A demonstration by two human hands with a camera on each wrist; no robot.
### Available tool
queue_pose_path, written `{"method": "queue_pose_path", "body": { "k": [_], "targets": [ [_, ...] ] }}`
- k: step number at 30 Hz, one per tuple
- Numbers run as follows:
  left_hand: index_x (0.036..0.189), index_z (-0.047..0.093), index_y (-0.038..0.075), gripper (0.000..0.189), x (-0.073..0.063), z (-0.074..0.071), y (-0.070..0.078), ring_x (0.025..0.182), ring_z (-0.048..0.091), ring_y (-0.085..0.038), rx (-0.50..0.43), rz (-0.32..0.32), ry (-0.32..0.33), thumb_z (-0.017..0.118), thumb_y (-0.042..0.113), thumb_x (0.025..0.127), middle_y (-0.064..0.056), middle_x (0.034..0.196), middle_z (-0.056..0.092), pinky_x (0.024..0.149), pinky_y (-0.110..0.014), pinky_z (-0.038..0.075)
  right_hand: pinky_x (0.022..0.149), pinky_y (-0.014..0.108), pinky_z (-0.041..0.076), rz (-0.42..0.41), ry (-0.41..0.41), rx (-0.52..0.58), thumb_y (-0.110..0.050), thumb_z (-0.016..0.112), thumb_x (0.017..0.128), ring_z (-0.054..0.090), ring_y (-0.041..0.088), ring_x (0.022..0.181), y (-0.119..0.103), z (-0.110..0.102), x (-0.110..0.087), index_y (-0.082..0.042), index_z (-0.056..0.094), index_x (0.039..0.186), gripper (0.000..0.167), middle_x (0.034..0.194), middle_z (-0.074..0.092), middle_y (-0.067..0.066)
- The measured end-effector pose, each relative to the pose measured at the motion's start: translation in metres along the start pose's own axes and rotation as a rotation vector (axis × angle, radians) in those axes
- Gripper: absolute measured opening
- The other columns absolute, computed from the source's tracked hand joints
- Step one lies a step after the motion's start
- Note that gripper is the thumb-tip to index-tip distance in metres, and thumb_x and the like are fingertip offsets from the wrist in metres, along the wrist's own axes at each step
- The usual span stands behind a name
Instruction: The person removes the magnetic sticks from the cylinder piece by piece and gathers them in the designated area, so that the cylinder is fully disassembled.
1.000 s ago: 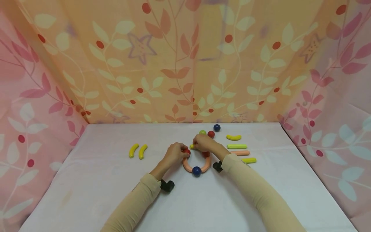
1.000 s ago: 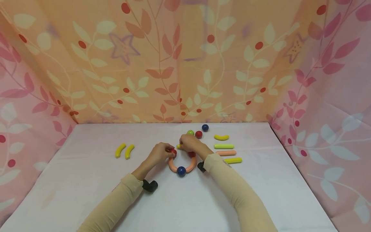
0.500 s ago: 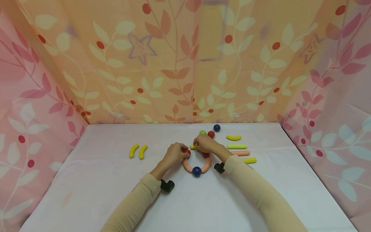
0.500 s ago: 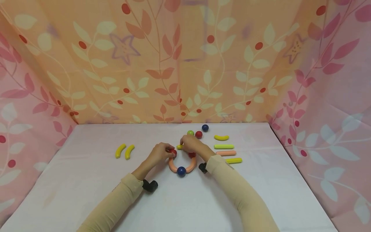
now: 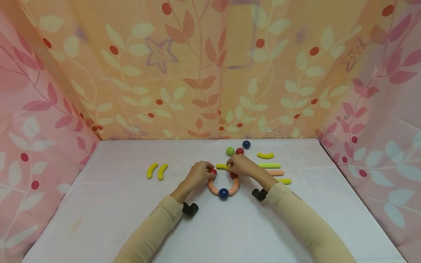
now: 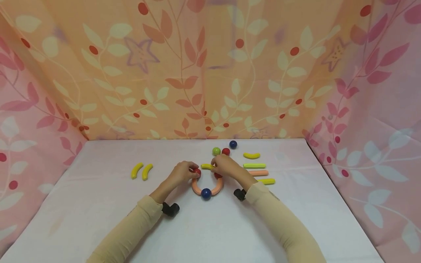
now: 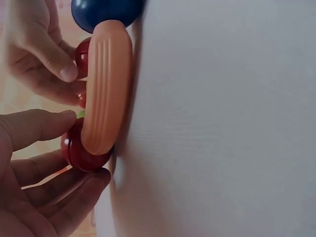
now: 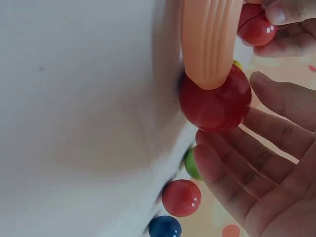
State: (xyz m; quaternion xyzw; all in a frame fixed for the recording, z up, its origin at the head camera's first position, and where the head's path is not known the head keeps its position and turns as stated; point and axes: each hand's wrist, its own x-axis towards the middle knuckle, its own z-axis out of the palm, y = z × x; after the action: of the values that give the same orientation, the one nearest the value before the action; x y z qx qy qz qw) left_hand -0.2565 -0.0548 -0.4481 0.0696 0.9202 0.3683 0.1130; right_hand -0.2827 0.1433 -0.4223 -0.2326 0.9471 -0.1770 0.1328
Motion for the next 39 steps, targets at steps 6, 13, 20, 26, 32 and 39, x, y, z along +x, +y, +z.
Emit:
{"method": "queue_pose_path", "body": {
  "k": [6,13,20,26,32,39],
  "targets": [
    [0.118,0.068,0.003,0.038,0.004,-0.002,0.003,0.097,0.064,-0.021,0.029,-0.012,-0.02,0.076,0.018,0.084,-0.011,0.11,0.071,0.085,-0.035,0.054,0.08,0.034,0.056,-0.015,0.031,0.057,-0.017,0.069,0.089,0.065,0.017,0.086,0.005,0.0,-0.013,0.002,0.069,0.114,0.031,0.098,0.073,0.011],
    [0.121,0.067,0.005,0.035,0.018,-0.002,0.008,0.093,0.068,-0.018,0.001,-0.022,-0.034,0.07,0.019,0.089,-0.009,0.107,0.072,0.083,-0.033,0.056,0.081,0.035,0.055,0.031,0.052,0.102,-0.019,0.07,0.089,0.065,0.018,0.088,0.01,0.005,-0.022,0.0,0.068,0.116,0.033,0.097,0.073,0.009],
    [0.12,0.068,0.008,0.033,0.034,0.0,0.017,0.1,0.064,-0.02,0.082,0.06,-0.047,0.068,0.024,0.091,-0.009,0.116,0.069,0.084,-0.032,0.055,0.078,0.033,0.054,0.064,0.094,0.148,-0.018,0.072,0.088,0.062,0.018,0.085,0.011,0.011,-0.026,0.001,0.068,0.116,0.034,0.094,0.071,0.009],
    [0.119,0.069,0.007,0.033,0.04,0.004,0.021,0.082,0.061,-0.015,0.107,0.062,-0.099,0.07,0.025,0.09,-0.008,0.115,0.069,0.067,-0.022,0.051,0.08,0.034,0.055,0.075,0.112,0.17,-0.017,0.073,0.087,0.064,0.019,0.087,0.009,0.013,-0.028,0.002,0.069,0.115,0.034,0.094,0.072,0.01],
    [0.118,0.069,0.008,0.034,0.033,0.001,0.017,0.098,0.061,-0.021,0.128,0.041,-0.043,0.07,0.025,0.089,-0.008,0.118,0.068,0.084,-0.033,0.053,0.083,0.035,0.055,0.102,0.118,0.182,-0.017,0.073,0.087,0.063,0.019,0.088,0.009,0.016,-0.028,0.002,0.069,0.114,0.033,0.094,0.072,0.01],
    [0.109,0.073,0.009,0.026,0.02,-0.007,0.003,0.097,0.062,-0.019,0.116,0.054,-0.071,0.072,0.023,0.088,-0.004,0.104,0.073,0.089,-0.036,0.051,0.081,0.034,0.054,0.135,0.119,0.186,-0.017,0.073,0.086,0.061,0.017,0.086,0.011,0.019,-0.026,0.001,0.07,0.112,0.031,0.094,0.072,0.008]
  ]
}}
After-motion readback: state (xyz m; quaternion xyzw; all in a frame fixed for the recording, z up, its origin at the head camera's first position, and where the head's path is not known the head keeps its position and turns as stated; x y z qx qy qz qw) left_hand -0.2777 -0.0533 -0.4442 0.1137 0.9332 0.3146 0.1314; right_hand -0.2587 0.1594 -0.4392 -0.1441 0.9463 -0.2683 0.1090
